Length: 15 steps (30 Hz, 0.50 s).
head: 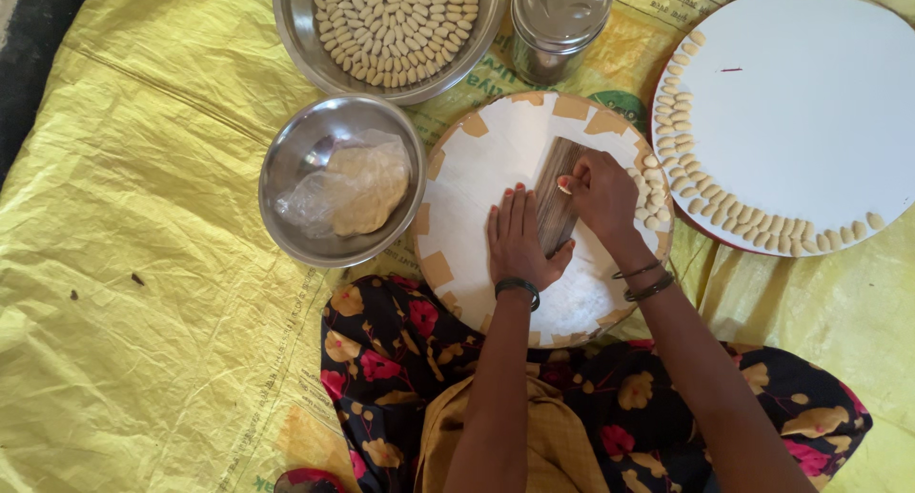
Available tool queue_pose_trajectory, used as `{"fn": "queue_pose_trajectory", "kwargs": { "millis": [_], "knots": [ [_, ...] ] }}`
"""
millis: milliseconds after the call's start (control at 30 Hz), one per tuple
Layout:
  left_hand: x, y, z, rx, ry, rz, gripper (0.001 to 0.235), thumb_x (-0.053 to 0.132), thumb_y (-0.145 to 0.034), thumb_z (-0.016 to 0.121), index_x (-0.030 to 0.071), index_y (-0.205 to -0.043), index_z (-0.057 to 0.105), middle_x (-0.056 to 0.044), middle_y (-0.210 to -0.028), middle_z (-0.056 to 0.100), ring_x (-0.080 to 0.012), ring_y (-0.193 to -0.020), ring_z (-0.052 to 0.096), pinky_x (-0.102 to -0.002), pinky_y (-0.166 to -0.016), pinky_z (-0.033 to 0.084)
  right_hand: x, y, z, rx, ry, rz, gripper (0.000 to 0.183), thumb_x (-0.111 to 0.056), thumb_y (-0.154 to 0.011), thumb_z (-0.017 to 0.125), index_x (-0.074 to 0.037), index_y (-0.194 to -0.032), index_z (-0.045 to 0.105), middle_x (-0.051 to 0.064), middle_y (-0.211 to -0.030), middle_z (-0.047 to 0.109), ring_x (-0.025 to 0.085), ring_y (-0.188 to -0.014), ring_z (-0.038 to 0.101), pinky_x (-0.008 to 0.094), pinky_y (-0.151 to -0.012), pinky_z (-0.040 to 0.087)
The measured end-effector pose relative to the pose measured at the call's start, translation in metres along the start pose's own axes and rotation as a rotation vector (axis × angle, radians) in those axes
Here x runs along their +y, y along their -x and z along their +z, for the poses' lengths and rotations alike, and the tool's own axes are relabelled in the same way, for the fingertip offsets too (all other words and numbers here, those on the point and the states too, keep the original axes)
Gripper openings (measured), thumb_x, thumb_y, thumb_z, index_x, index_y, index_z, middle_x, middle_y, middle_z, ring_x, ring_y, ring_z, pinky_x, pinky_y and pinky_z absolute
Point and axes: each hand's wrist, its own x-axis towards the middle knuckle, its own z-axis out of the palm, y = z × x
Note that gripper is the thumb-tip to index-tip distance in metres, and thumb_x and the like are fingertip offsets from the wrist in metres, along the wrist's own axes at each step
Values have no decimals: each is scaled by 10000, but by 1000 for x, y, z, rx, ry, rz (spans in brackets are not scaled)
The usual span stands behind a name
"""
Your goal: The person sits on the floor and repeatedly takes small pieces of dough from a metal bowl, rolls them into cylindrical shapes between their palms, and places them on a white tray. They also use a wooden board to flatten some pieces.
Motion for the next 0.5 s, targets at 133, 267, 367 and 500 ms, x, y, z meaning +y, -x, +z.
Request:
{"fn": "queue_pose_trajectory", "kwargs": {
  "millis": [133,267,367,500],
  "knots": [
    [0,0,1,13,-10,6,1015,517,-744,778,12,-1532,385,-151,-1635,354,-288,-1549,260,-501,-1277,154,3,-3,0,-8,23,-1,327,-233,-792,902,-79,-833,616,52,-774,611,220,-644,593,375,-571,459],
    [-1,1,1,29,10,9,1015,515,-745,778,9,-1532,385,-152,-1642,351,-294,-1552,261,-505,-1279,158,7,-9,0,-5,42,-13,334,-253,-774,909,-79,-813,627,49,-779,615,222,-651,594,377,-576,459],
    [-1,1,1,35,25,11,1017,512,-744,778,7,-1534,384,-154,-1644,348,-299,-1553,260,-509,-1277,157,10,-12,0,-31,38,21,328,-261,-762,908,-80,-812,639,45,-779,618,219,-653,599,377,-577,464],
    [0,1,0,31,26,8,1021,510,-737,777,6,-1534,384,-152,-1643,348,-299,-1553,260,-508,-1276,157,13,-16,-2,-32,45,-15,327,-271,-779,906,-76,-809,645,48,-781,615,223,-658,600,379,-588,473]
  ]
}}
